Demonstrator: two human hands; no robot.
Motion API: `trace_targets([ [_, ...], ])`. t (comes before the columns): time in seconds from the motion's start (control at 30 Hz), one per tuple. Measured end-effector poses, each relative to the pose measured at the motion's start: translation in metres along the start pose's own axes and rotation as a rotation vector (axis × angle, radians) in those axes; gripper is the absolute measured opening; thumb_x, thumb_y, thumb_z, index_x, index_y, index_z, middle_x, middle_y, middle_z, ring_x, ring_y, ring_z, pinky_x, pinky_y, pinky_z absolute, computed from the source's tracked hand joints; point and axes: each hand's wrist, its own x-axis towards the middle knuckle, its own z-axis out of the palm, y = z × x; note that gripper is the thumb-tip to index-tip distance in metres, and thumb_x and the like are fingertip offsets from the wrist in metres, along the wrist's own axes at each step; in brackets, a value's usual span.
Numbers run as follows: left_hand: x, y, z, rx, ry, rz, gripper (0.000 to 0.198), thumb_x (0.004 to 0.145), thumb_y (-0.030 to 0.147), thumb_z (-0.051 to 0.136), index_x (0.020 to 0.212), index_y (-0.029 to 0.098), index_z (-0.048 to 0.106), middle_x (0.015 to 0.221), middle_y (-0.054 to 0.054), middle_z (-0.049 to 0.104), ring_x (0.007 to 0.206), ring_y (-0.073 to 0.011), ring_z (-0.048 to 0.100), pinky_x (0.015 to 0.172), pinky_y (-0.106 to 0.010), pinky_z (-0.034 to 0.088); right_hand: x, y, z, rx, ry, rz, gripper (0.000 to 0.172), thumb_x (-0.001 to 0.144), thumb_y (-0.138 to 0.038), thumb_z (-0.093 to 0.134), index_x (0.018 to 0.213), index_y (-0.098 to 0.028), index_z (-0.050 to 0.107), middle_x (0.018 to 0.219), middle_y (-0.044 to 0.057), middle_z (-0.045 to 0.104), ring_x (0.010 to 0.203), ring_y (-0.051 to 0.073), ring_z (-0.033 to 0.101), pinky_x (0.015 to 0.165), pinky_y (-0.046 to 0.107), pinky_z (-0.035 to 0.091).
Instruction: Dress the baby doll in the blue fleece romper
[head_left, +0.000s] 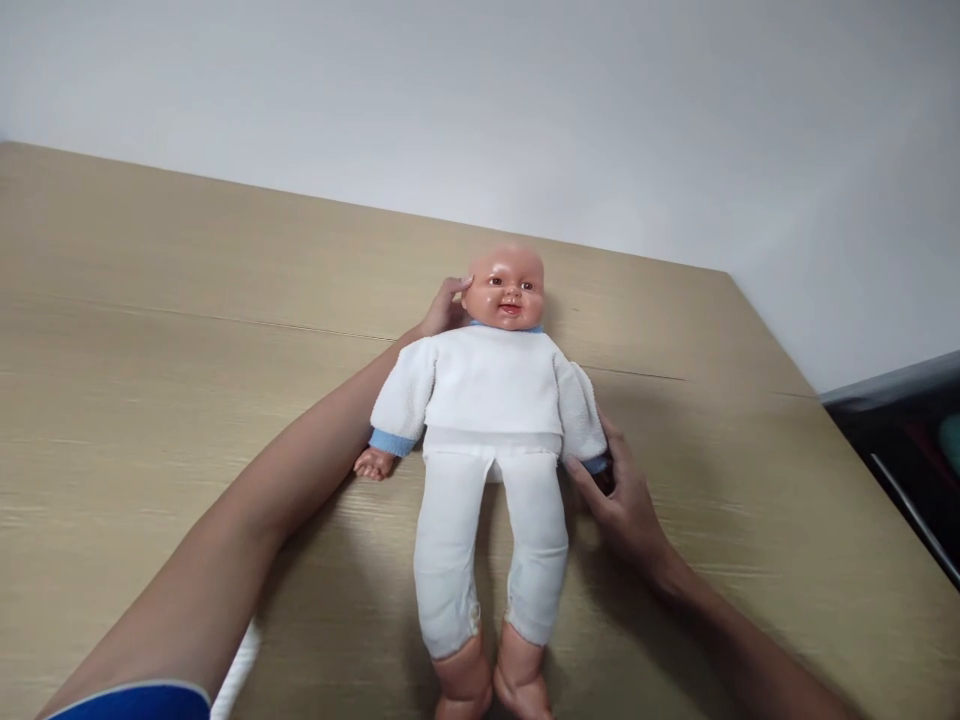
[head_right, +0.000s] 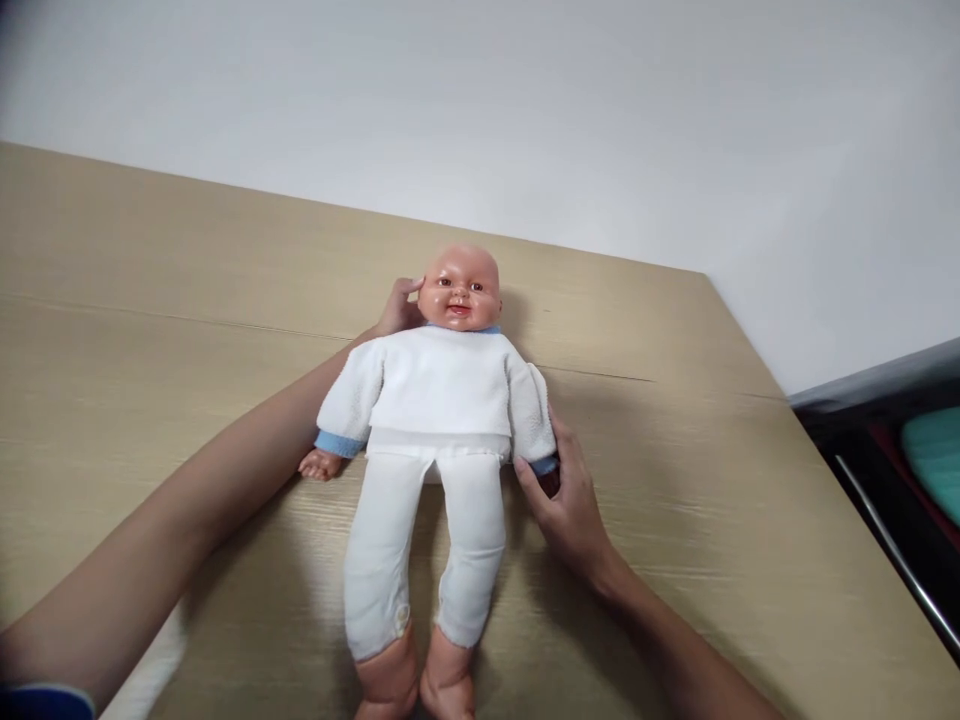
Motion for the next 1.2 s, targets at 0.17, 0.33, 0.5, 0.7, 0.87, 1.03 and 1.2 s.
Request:
trace_targets([
  [0.17, 0.004, -0.005, -0.009, -0.032, -0.019, -0.111, 0.056, 0.117, 0.059, 0.057, 0.130, 0.014, 0.088, 0.122, -0.015, 0.095, 0.163, -0.0468, 0.069, 0.150, -0.061, 0.036, 0.000, -0.002, -0.001, -0.035, 0.002, 0.004, 0.076, 0.112, -0.063, 0.079, 0.176, -0.028, 0.058, 0.177, 0.018, 0.067, 0.162, 0.041, 0.065, 0.141, 0.062, 0.048],
  [0.33, 0.004, -0.005, -0.011, 0.046, -0.049, -0.106, 0.048, 0.111, 0.058, 0.072, 0.130, 0.017, 0.088, 0.127, -0.015, 0.095, 0.158, -0.0472, 0.074, 0.148, -0.062, 0.042, 0.000, -0.001, -0.001, -0.049, 0.001, -0.014, 0.073, 0.113, -0.063, 0.076, 0.174, -0.026, 0.059, 0.176, 0.020, 0.069, 0.161, 0.041, 0.067, 0.139, 0.062, 0.050],
  [0.5, 0.005, -0.006, -0.020, 0.155, -0.093, -0.062, 0.057, 0.108, 0.064, 0.079, 0.142, 0.017, 0.083, 0.134, -0.016, 0.093, 0.155, -0.0434, 0.076, 0.146, -0.061, 0.046, 0.000, 0.003, -0.001, -0.074, 0.008, -0.021, 0.075, 0.112, -0.066, 0.077, 0.173, -0.026, 0.060, 0.174, 0.019, 0.071, 0.157, 0.041, 0.070, 0.136, 0.062, 0.054],
  [0.7, 0.010, -0.012, -0.028, 0.265, -0.106, 0.089, 0.066, 0.100, 0.070, 0.089, 0.143, 0.022, 0.078, 0.145, -0.015, 0.089, 0.161, -0.0402, 0.072, 0.146, -0.055, 0.045, 0.000, 0.006, -0.002, -0.090, 0.009, -0.048, 0.073, 0.113, -0.065, 0.076, 0.172, -0.024, 0.061, 0.169, 0.020, 0.074, 0.151, 0.040, 0.074, 0.132, 0.060, 0.057],
  [0.87, 0.019, -0.018, -0.038, 0.356, -0.034, 0.172, 0.069, 0.092, 0.069, 0.097, 0.141, 0.025, 0.074, 0.155, -0.012, 0.081, 0.163, -0.0398, 0.068, 0.137, -0.051, 0.053, 0.000, 0.006, -0.001, -0.119, 0.008, -0.088, 0.070, 0.115, -0.062, 0.075, 0.173, -0.026, 0.060, 0.170, 0.019, 0.073, 0.153, 0.039, 0.073, 0.131, 0.059, 0.059],
  [1.03, 0.021, -0.019, -0.041, 0.393, -0.033, 0.168, 0.064, 0.095, 0.065, 0.093, 0.141, 0.025, 0.072, 0.154, -0.012, 0.079, 0.161, -0.0392, 0.067, 0.135, -0.050, 0.054, -0.002, 0.006, 0.000, -0.133, 0.014, -0.090, 0.071, 0.115, -0.061, 0.075, 0.175, -0.026, 0.059, 0.168, 0.019, 0.074, 0.151, 0.039, 0.074, 0.132, 0.061, 0.058],
  [1.2, 0.021, -0.021, -0.040, 0.375, -0.030, 0.155, 0.060, 0.099, 0.063, 0.089, 0.139, 0.024, 0.071, 0.152, -0.014, 0.081, 0.159, -0.0395, 0.069, 0.137, -0.052, 0.053, -0.002, 0.006, -0.001, -0.144, 0.004, -0.101, 0.071, 0.115, -0.058, 0.075, 0.176, -0.027, 0.058, 0.168, 0.019, 0.074, 0.151, 0.039, 0.074, 0.132, 0.060, 0.059],
])
